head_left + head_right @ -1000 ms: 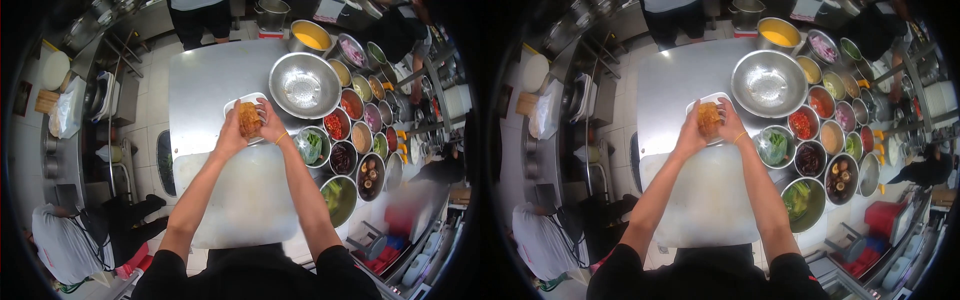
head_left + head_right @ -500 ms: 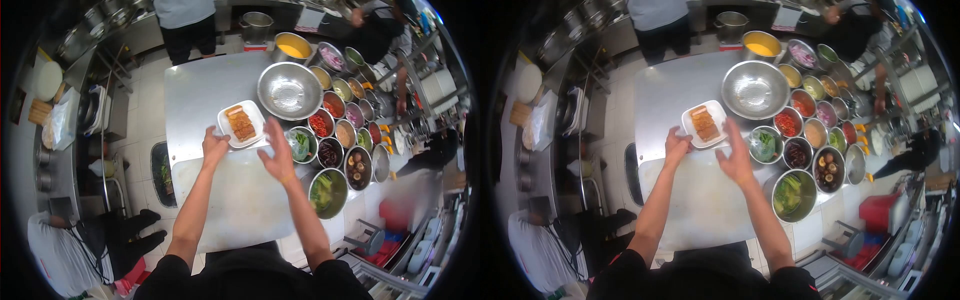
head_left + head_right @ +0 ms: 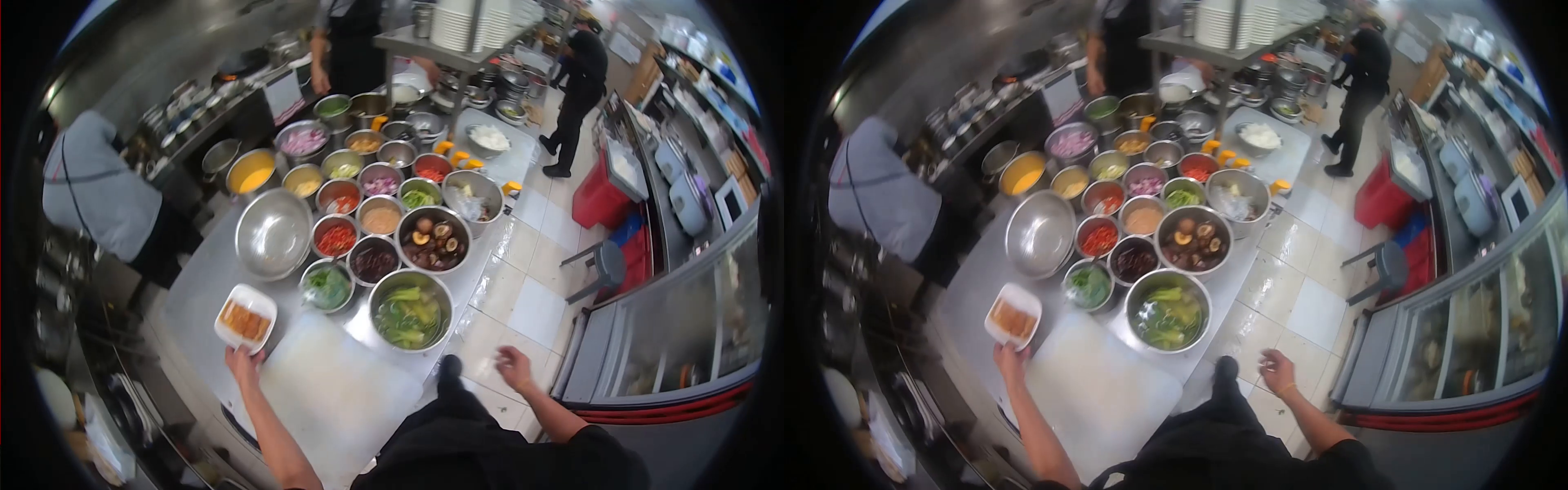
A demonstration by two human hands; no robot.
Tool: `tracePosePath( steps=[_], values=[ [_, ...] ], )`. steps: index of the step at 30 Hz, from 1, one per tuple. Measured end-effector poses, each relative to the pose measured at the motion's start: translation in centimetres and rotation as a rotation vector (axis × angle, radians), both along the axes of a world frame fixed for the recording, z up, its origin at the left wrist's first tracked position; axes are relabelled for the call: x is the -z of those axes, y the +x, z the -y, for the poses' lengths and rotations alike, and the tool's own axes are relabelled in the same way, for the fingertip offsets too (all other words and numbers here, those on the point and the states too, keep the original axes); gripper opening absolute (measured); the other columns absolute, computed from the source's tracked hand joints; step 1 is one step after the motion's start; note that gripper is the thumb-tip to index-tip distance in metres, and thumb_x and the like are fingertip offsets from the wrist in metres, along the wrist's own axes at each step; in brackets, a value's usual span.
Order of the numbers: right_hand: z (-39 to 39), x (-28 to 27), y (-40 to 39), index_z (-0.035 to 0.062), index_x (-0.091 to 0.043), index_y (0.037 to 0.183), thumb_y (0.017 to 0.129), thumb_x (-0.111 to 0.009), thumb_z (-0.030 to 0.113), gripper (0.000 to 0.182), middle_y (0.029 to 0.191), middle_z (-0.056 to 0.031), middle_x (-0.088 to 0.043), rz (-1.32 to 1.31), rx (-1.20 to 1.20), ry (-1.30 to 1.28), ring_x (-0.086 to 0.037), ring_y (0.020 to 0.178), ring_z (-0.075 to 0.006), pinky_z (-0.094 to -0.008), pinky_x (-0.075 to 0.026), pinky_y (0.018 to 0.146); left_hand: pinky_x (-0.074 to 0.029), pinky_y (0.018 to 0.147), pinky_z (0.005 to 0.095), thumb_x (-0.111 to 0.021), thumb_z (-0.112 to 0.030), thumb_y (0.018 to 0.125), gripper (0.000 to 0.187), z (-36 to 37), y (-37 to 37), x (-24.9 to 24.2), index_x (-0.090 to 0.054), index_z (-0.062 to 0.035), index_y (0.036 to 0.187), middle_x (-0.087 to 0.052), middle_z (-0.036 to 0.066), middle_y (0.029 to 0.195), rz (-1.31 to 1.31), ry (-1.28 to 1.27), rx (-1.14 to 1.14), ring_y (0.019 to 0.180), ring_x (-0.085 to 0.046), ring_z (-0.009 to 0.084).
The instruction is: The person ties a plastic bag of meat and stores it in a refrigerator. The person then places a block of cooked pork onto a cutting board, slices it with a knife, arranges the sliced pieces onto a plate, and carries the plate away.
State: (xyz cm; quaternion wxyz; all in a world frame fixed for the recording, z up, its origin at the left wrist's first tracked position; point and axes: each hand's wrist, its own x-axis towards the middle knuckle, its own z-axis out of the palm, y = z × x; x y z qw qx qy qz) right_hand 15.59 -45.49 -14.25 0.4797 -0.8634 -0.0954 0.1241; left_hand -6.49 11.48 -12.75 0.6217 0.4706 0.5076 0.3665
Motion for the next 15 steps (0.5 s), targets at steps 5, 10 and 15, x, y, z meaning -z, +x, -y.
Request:
tracePosePath(
  steps=[5,10,15],
  values=[
    [17.6,10.5,3.6,-0.0003,-0.066,0.1,0.069,-0.071,0.002,0.032,0.082,-0.0131,-0.071,-0.326,0.568,-0.251,-0.069,0.074,-0.0196,-0.0308,-0.056,0.064,-0.052,0.046,0.0278,-0.053,-0.007,0.074,0.04,2.1,-1.5,-6.9,-0.052,0.0033,0.112,-0.063,0.016,0.091,-0.154,0.173,-0.089,0.058,-0.062,0.0229],
    [25.7,12.2,11.3,0.0026,-0.062,0.099,0.068,-0.075,0.0,0.033,0.079,-0.0096,-0.064,-0.545,0.883,-0.126,-0.063,0.058,-0.0182,-0.032,-0.056,0.048,-0.043,0.04,0.0248,-0.054,-0.014,0.073,0.033,5.2,0.0,-14.1,-0.056,0.0032,0.101,-0.061,0.012,0.074,-0.217,0.236,-0.212,0.05,-0.057,0.0192],
    [26.6,14.5,25.9,0.0026,-0.068,0.096,0.066,-0.079,0.016,0.035,0.092,-0.0119,-0.07,-0.287,0.729,-0.177,-0.067,0.084,-0.0247,-0.0361,-0.056,0.076,-0.052,0.073,0.0466,-0.068,-0.021,0.084,0.039,2.2,1.1,-12.4,-0.065,-0.0055,0.119,-0.07,0.021,0.102,-0.425,0.549,0.045,0.077,-0.064,0.0411]
  ],
)
